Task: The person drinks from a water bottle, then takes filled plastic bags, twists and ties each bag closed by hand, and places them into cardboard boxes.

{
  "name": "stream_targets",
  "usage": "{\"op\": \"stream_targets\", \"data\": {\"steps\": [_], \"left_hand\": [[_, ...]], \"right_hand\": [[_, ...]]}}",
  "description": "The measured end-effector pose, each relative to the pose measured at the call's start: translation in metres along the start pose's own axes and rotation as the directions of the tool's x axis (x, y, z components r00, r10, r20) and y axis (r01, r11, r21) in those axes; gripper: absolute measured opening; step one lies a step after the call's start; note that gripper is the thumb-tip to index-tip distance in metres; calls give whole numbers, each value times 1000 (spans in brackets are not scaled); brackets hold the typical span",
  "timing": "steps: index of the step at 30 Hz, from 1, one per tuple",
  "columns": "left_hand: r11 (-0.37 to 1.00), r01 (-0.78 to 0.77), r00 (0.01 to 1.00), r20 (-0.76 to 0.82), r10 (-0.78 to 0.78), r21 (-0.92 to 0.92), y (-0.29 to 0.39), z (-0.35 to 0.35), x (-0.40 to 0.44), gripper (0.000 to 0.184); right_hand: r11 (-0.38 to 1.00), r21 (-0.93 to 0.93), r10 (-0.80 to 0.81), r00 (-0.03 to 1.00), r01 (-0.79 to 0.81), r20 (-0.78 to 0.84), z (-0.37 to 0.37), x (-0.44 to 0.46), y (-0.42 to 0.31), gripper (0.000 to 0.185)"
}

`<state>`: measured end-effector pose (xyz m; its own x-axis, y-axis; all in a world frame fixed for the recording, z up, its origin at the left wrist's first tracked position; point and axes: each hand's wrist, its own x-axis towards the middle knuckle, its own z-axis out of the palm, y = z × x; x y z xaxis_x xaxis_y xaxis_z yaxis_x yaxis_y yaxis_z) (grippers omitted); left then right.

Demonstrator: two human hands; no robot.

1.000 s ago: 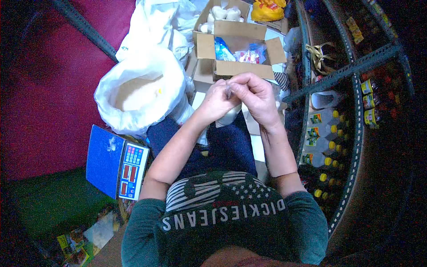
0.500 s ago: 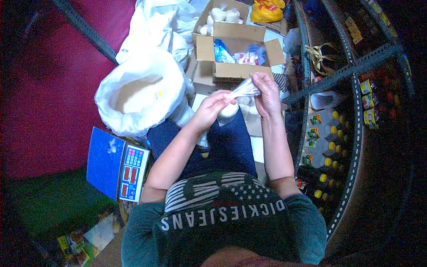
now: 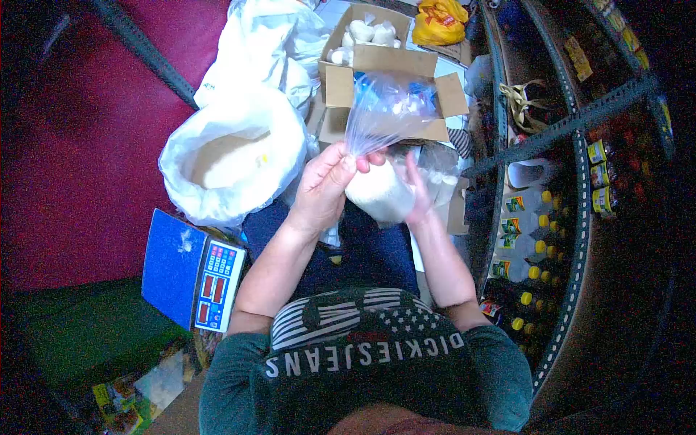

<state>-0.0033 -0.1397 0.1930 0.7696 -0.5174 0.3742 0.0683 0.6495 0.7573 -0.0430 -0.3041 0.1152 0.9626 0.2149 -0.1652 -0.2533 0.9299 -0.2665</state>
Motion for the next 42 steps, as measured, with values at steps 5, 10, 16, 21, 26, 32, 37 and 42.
{"op": "stream_targets", "data": {"steps": [5, 10, 16, 21, 26, 32, 37, 42], "left_hand": [[977, 70, 993, -84, -88, -201, 12, -3, 3, 17], [958, 105, 948, -265, -178, -267, 9, -25, 9, 13], [970, 109, 944, -283, -170, -218, 2, -24, 5, 15], [977, -8, 958, -281, -54, -215, -5, -20, 4, 15], [972, 110, 948, -273, -165, -207, -13, -33, 5, 15], [974, 215, 924, -311, -224, -66, -39, -43, 0, 16], [595, -212, 974, 118, 193, 775, -70, -38, -10, 14], [310, -555, 832, 524, 184, 772, -86, -23, -13, 21]], "right_hand": [[938, 207, 189, 910, -279, 370, 16, -22, 20, 86], [393, -868, -279, 939, 304, 202, 48, -44, 1, 84], [-97, -897, -510, 752, 431, 416, 6, -37, 20, 82], [959, -200, -212, 977, 202, -29, 3, -28, 18, 71], [698, -672, -333, 943, 246, -1, -23, -37, 16, 55], [407, -874, -464, 884, 265, 51, -28, -55, 29, 37], [237, -970, -448, 892, 59, -55, -30, -57, 5, 34], [865, -273, 415, 906, -421, -85, 0, -63, -13, 70]]}}
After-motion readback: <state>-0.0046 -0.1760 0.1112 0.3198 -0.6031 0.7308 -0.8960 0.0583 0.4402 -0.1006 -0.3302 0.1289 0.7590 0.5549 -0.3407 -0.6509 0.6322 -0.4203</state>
